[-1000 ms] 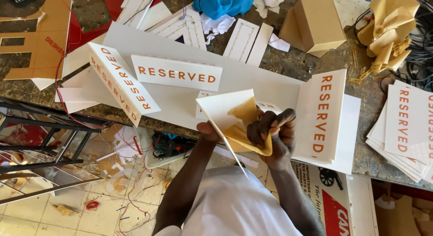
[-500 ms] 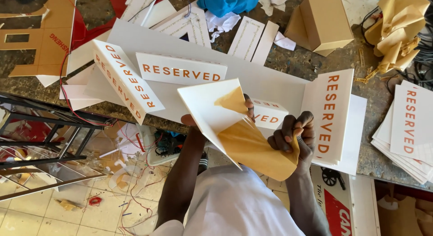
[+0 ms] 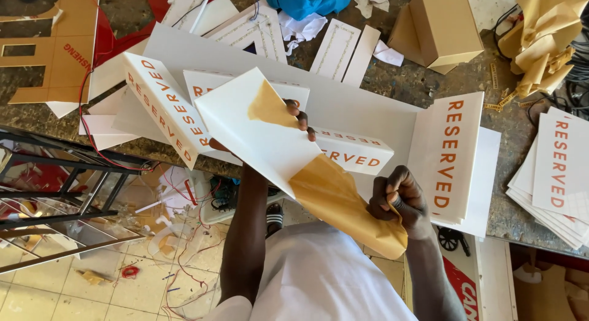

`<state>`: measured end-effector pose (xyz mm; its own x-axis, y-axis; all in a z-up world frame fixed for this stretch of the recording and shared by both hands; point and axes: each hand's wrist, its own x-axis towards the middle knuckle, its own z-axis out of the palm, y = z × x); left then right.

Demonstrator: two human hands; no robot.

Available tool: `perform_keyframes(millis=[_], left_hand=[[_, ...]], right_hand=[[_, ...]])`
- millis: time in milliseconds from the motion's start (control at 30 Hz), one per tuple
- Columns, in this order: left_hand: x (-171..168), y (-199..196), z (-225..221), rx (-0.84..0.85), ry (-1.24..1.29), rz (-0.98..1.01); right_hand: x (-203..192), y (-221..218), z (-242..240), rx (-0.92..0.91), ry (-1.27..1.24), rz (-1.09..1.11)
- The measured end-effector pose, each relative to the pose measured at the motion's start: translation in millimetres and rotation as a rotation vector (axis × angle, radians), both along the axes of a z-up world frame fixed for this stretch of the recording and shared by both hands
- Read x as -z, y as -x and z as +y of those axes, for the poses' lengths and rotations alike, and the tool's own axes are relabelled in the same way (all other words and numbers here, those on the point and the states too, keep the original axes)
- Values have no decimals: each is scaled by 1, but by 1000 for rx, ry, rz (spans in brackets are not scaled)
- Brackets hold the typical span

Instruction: Peeling protective paper and folding plastic 'RESERVED' signs into a triangular shape on a workshop table.

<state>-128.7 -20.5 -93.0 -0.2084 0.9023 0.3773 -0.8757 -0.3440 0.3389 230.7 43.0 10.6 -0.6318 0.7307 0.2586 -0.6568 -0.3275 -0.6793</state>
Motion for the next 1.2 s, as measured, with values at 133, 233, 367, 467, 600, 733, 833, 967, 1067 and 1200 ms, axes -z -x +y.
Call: perform_keyframes(millis=[133, 233, 367, 467, 600, 733, 833, 967, 1067, 1200], left_hand=[[-24, -10, 13, 13, 29, -37], [-78, -31, 37, -6, 46, -63], [-92, -37, 42, 4, 72, -97], [-95, -37, 44, 6, 87, -119], [-96, -37, 46, 3, 105, -154], [-98, -34, 47, -7, 114, -184], [-98, -35, 49, 17, 131, -208], [-77, -68, 64, 121, 71, -298], [-83, -104, 61, 204, 54, -359], [-84, -124, 67, 78, 152, -297]], right_hand=[[4, -14, 6, -18, -15, -18], [6, -26, 14, -53, -41, -50], [-4, -41, 11, 9, 25, -80], [-26, -57, 10, 86, 54, -140], [-57, -108, 29, 314, 4, -173], [-9, -139, 77, 448, -48, -16], [-31, -83, 88, 806, 331, -33], [-61, 8, 93, 261, 8, 349], [-46, 51, 94, 37, 79, 453], [42, 69, 107, 308, 49, 120]])
